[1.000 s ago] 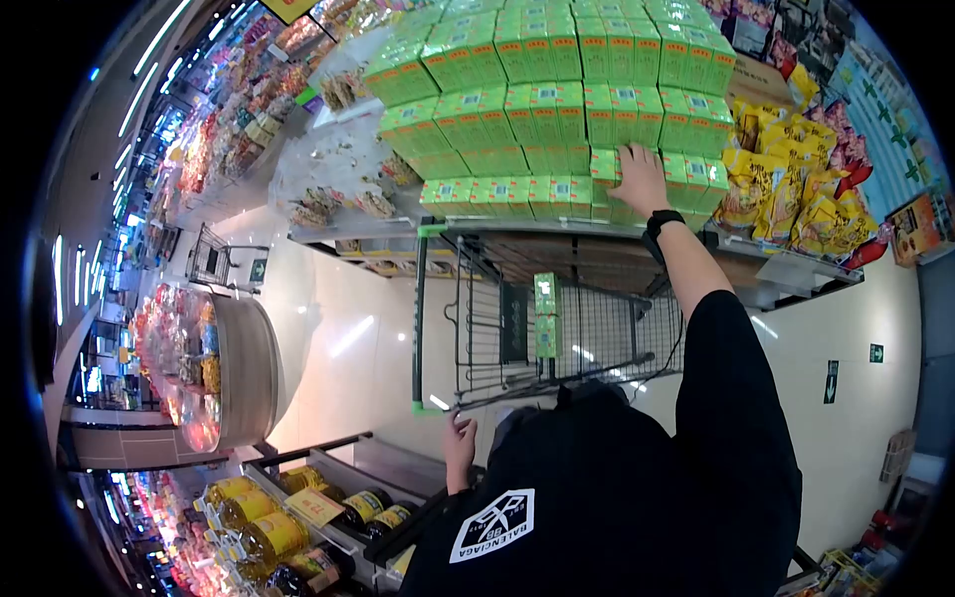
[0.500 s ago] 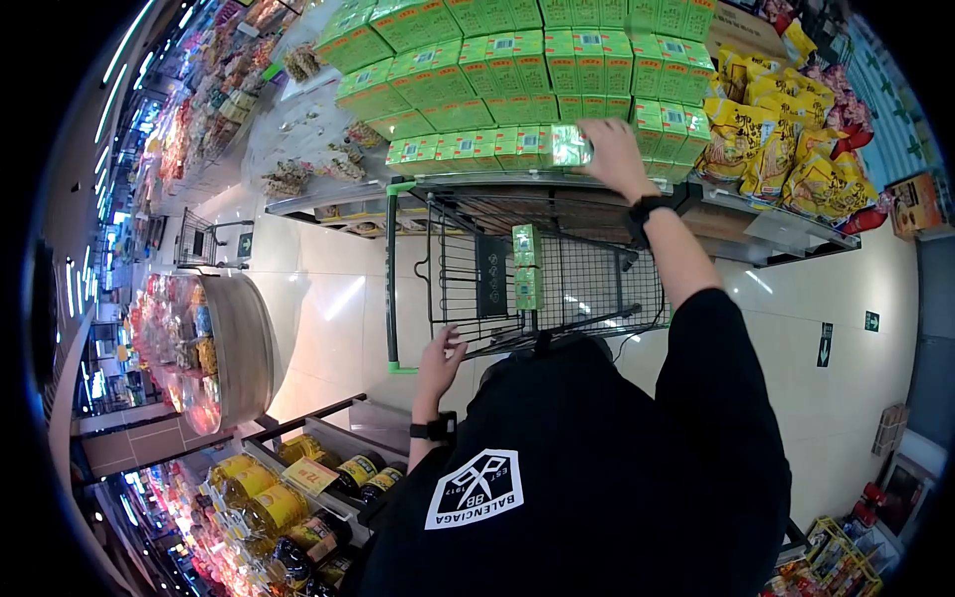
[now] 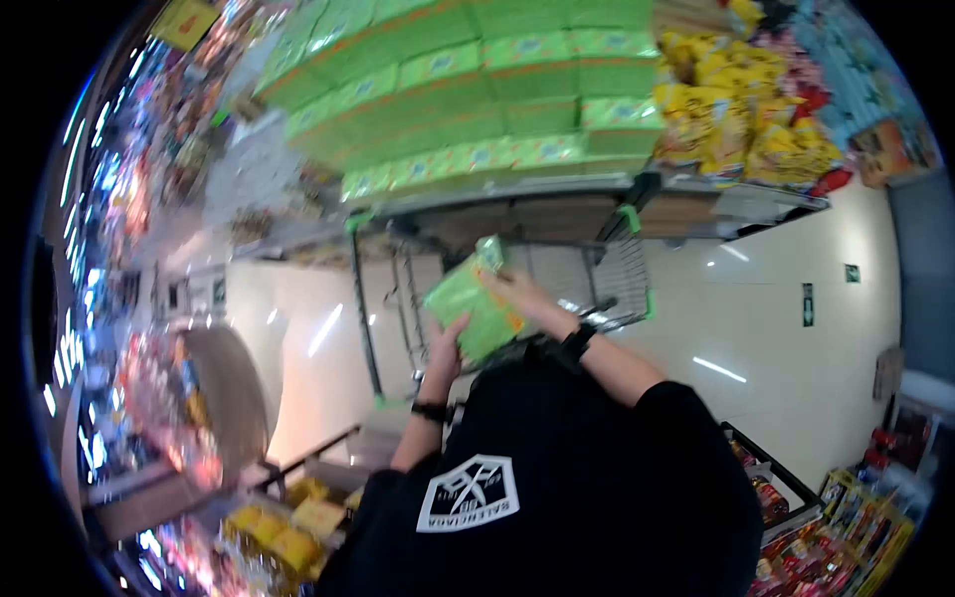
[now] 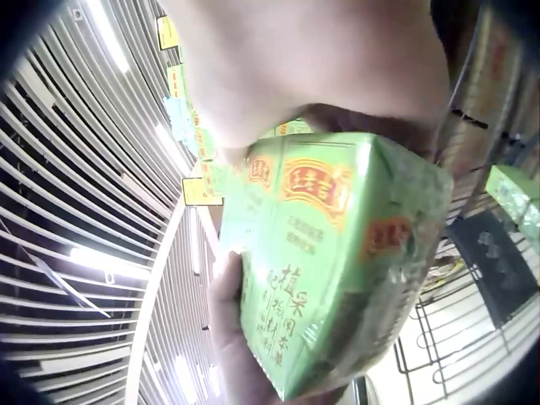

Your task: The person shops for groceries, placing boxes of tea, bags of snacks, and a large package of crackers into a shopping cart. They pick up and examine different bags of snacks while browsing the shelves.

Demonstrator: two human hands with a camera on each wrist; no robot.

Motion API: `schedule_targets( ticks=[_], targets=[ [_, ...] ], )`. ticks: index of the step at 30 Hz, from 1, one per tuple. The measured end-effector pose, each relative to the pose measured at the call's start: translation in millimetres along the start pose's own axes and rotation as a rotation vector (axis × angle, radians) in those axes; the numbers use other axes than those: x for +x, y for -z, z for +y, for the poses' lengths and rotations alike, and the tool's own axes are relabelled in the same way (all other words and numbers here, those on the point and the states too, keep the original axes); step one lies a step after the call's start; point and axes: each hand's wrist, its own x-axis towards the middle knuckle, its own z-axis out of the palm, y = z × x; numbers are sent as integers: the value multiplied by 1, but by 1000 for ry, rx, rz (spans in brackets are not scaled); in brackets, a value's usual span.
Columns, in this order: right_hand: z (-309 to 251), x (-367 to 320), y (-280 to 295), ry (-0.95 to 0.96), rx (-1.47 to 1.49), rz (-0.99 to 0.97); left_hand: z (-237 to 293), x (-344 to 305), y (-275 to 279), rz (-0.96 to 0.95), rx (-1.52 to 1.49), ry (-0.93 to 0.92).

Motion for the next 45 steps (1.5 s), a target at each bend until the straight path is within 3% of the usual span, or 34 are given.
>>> schedule_targets(
  ticks=[1,3,4,5,7,8,9,10,11,13,14,15,17,18,19,20,21,22,23,24,25,26,28,30,31,33,34,35,37,42,43,45],
  targets=[
    [-8,-10,-5,-58,144,-49,-7,4,4,7,109,-113],
    [22,-1,6,115,-8,-39,-1,0,0,-8,354,-389],
    [19,-5,8,-71,126,2,-1,-1,-6,73,413,-388],
    [16,-11,12,-262,275,32,15,-10,-18,22,357,-390],
    [14,-18,30,-494,475,-221,2,-9,-12,41,446,-463],
    [15,-21,36,-486,470,-194,2,-13,-10,-29,504,-474],
    [13,-22,42,-542,506,-383,8,-15,-11,-96,563,-488],
    [12,-23,49,-597,538,-574,20,-16,-13,-175,777,-655],
    [13,-23,48,-588,524,-549,33,-17,-15,-251,984,-835],
    [25,-20,38,-592,742,-139,36,-12,-16,-503,1263,-1013],
    [37,-12,48,-613,712,-180,36,-12,-19,-555,1272,-1014],
    [51,-6,61,-636,686,-223,34,-10,-18,-552,1281,-983],
    [48,-10,62,-592,611,-119,22,6,-9,-521,1261,-922],
    [42,-10,58,-616,574,-58,26,22,-1,-560,1285,-811],
    [47,-6,61,-504,475,-30,27,39,22,-595,1315,-668],
    [59,-3,61,-424,385,-20,4,70,64,-453,1418,-672],
    [48,-5,60,-327,58,17,38,59,67,-169,1557,-525],
    [43,-1,47,-215,144,16,37,80,96,235,1590,-667],
    [36,7,38,-197,-97,267,35,96,129,527,1473,-639],
    [56,24,48,-183,-216,406,37,105,160,604,1383,-561],
    [147,66,112,-129,-209,410,26,125,198,652,1474,-454],
    [121,77,107,-378,-344,546,34,135,196,657,1571,-387],
    [156,114,134,-239,-325,616,48,140,194,661,1676,-265],
    [153,148,142,-297,-228,495,53,143,207,575,1431,-307],
    [160,166,140,-331,-148,494,50,140,221,589,1446,-265],
    [181,215,145,-446,-301,613,51,148,244,459,795,-193],
    [214,242,164,-359,-435,625,49,151,245,458,668,-187],
    [252,264,179,-278,-567,629,49,153,249,480,685,-149],
    [266,307,171,-282,-748,640,56,161,253,438,631,112],
    [289,366,144,-238,-975,579,56,166,247,508,690,99],
    [306,368,154,-256,-974,577,55,165,248,494,697,78],
    [328,363,175,-200,-648,415,53,163,247,469,699,61]
  ],
)
